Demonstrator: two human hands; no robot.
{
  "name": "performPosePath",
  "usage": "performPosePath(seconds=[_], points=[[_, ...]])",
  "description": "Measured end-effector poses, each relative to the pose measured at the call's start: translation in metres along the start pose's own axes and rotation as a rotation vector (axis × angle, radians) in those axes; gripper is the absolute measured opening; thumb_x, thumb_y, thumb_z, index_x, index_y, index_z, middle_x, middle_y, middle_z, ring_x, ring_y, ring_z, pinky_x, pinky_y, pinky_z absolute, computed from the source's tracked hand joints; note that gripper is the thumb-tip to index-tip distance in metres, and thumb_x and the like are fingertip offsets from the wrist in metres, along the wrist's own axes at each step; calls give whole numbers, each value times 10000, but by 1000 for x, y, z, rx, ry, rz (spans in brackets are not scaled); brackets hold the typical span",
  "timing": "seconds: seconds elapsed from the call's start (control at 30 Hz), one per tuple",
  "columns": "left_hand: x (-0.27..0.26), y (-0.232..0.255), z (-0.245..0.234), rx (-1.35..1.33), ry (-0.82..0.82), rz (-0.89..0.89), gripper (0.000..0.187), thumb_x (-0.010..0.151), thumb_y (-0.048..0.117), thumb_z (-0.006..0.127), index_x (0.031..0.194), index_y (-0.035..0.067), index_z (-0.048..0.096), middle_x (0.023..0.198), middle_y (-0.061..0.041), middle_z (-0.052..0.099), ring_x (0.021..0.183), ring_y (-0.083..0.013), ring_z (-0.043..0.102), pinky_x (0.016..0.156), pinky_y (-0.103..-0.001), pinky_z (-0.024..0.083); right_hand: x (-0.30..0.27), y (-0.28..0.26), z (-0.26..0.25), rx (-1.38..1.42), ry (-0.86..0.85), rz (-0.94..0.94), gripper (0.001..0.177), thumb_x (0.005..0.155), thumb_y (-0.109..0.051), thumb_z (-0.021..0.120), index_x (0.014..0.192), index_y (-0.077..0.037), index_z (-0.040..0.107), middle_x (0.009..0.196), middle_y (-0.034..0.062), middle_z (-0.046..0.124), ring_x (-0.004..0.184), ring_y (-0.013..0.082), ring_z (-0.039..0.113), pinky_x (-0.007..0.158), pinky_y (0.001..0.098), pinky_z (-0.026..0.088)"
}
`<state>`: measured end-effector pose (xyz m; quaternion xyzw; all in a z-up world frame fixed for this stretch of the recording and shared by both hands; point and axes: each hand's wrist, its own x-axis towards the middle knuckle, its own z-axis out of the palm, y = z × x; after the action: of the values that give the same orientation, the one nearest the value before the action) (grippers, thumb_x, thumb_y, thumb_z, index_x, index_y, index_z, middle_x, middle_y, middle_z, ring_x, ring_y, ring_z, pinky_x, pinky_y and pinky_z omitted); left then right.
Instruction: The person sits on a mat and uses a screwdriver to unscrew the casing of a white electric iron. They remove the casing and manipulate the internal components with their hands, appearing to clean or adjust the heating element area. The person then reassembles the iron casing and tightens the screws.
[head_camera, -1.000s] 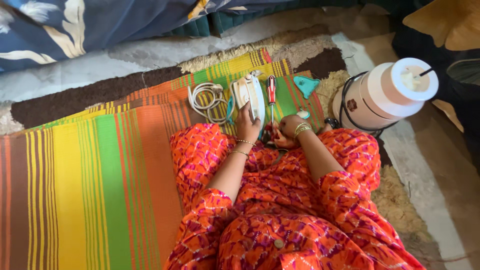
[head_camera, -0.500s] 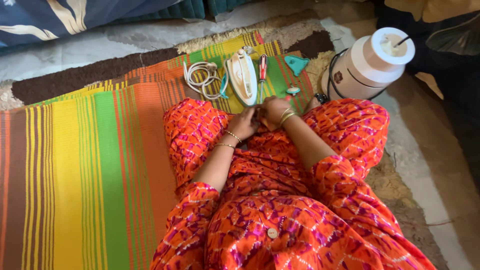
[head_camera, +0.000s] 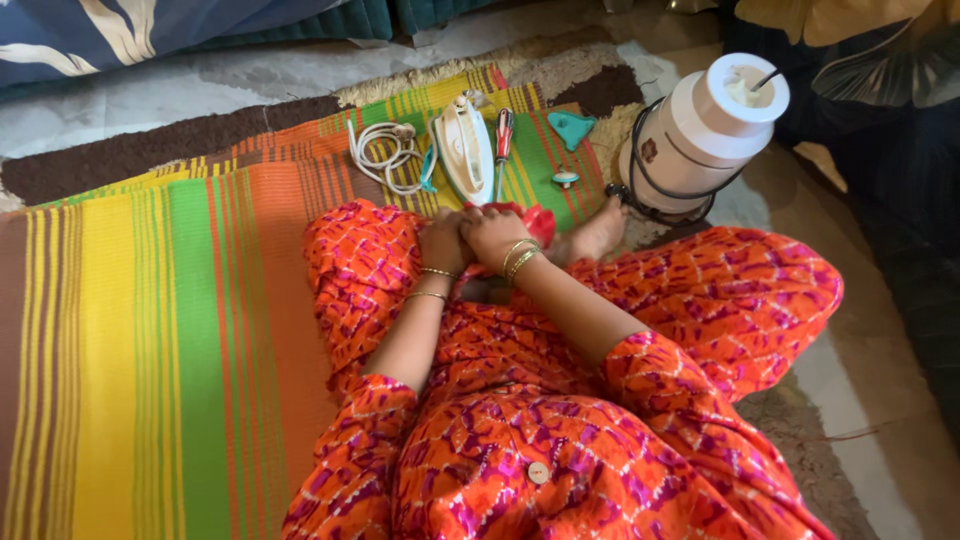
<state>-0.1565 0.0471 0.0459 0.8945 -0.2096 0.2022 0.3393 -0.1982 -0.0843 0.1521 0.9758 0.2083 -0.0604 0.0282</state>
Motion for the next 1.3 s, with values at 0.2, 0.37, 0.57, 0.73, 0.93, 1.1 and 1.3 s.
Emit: performPosePath(seconds=[0.2, 0.37, 0.57, 0.73, 0.93, 1.1, 1.3], points=[[40, -31, 15, -571, 228, -264, 246, 1078, 298, 535, 1094, 55, 570, 966, -91, 631, 881, -265, 608, 764, -408, 504, -16, -14, -60, 15, 397, -4, 576, 912, -200, 540, 1480, -113, 497, 1454, 122, 530, 1115, 285, 609, 897, 460, 519], [65, -24, -22, -1122, 324, -451, 327, 1072, 337, 482, 1235, 63, 554, 1112, -43, 639, 947, -164, 595, 776, -315, 503, -27, -18, -81, 14, 639, -23, 653, 934, -192, 564, 1564, -115, 414, 1545, 115, 484, 1275, 289, 531, 1018, 452, 468], [47, -26, -55, -1135, 529, -445, 375, 1017, 309, 508, 1315, 82, 500, 1259, 1, 627, 1144, -136, 623, 982, -304, 534, -2, -5, -59, 509, 802, -34, 844, 845, -311, 775, 1537, -31, 381, 1484, 209, 457, 1329, 393, 462, 1096, 509, 412], [35, -14, 14, -1079, 121, -566, 246, 1071, 213, 599, 1186, 2, 546, 1053, -43, 634, 902, -158, 582, 762, -324, 497, 24, 31, -14, 1179, 466, 337, 543, 793, -262, 885, 1247, -53, 671, 1148, 188, 628, 1040, 303, 634, 922, 426, 555], [72, 6, 78, -1292, -454, -593, 489, 945, 203, 654, 1387, 61, 500, 1128, -33, 708, 1006, -132, 699, 864, -310, 590, 18, 155, -4, 1686, 912, 320, 119, 1062, -110, 672, 1118, -6, 684, 1084, 119, 695, 943, 159, 656, 837, 258, 584], [102, 11, 137, -711, -332, -593, 684, 1029, 527, 575, 1499, 38, 485, 1068, -141, 697, 950, -209, 674, 809, -343, 554, -27, 197, -54, 1977, 995, 607, 237, 983, -257, 511, 1071, -77, 637, 964, 81, 672, 749, 189, 677, 529, 324, 467], [114, 1, 200, 167, -621, -574, 774, 936, 342, 568, 1501, -106, 287, 902, -203, 737, 801, -363, 724, 685, -474, 572, -48, 208, -59, 2125, 1287, 279, 193, 1021, -206, 550, 1104, -50, 628, 1128, 61, 656, 1094, 173, 651, 1005, 344, 544]])
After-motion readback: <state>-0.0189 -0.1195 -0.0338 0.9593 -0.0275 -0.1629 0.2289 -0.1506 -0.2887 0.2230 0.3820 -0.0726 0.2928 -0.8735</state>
